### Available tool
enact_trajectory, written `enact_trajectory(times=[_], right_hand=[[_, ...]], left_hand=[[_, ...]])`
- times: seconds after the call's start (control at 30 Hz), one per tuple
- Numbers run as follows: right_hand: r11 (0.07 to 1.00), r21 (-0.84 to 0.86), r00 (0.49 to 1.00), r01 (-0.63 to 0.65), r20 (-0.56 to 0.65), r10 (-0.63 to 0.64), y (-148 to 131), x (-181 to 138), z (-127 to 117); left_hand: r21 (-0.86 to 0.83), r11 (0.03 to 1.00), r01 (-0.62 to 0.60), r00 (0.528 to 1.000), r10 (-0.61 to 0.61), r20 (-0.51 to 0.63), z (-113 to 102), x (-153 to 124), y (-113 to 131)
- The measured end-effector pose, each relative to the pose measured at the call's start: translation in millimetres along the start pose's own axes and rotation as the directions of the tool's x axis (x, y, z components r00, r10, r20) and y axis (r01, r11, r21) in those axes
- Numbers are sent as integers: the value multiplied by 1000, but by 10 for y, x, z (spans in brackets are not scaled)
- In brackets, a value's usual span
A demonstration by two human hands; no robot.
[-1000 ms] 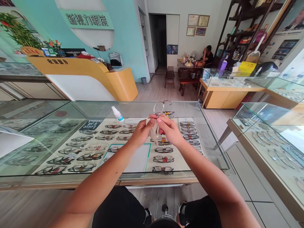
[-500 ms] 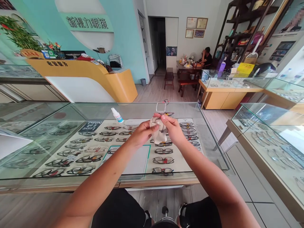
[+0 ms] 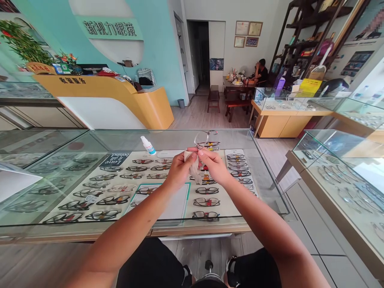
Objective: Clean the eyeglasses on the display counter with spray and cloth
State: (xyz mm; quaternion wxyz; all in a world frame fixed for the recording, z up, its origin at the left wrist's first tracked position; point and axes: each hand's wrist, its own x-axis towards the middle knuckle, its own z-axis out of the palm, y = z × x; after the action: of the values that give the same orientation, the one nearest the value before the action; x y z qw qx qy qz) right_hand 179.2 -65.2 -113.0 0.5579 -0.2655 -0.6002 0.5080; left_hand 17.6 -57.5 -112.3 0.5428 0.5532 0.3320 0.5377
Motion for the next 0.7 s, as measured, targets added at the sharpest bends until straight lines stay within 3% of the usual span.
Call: enact_trajectory(times=[0.1, 0.37, 0.5, 0.7], right_hand=[[999, 32, 1000, 6, -19, -5, -12, 3, 8], [996, 29, 989, -88, -112, 91, -78, 18, -86], [998, -11, 993, -67, -102, 65, -64, 5, -44], [993, -117, 999, 29, 20, -27, -84, -35, 41]], left_hand=[[1, 1000, 19, 1000, -19, 22, -34, 26, -47], [10, 999, 34, 949, -35, 314, -153, 57, -28], [-12, 1000, 26, 957, -21, 289, -106, 32, 42], [-23, 1000, 10, 988, -7, 156, -68, 32, -1]])
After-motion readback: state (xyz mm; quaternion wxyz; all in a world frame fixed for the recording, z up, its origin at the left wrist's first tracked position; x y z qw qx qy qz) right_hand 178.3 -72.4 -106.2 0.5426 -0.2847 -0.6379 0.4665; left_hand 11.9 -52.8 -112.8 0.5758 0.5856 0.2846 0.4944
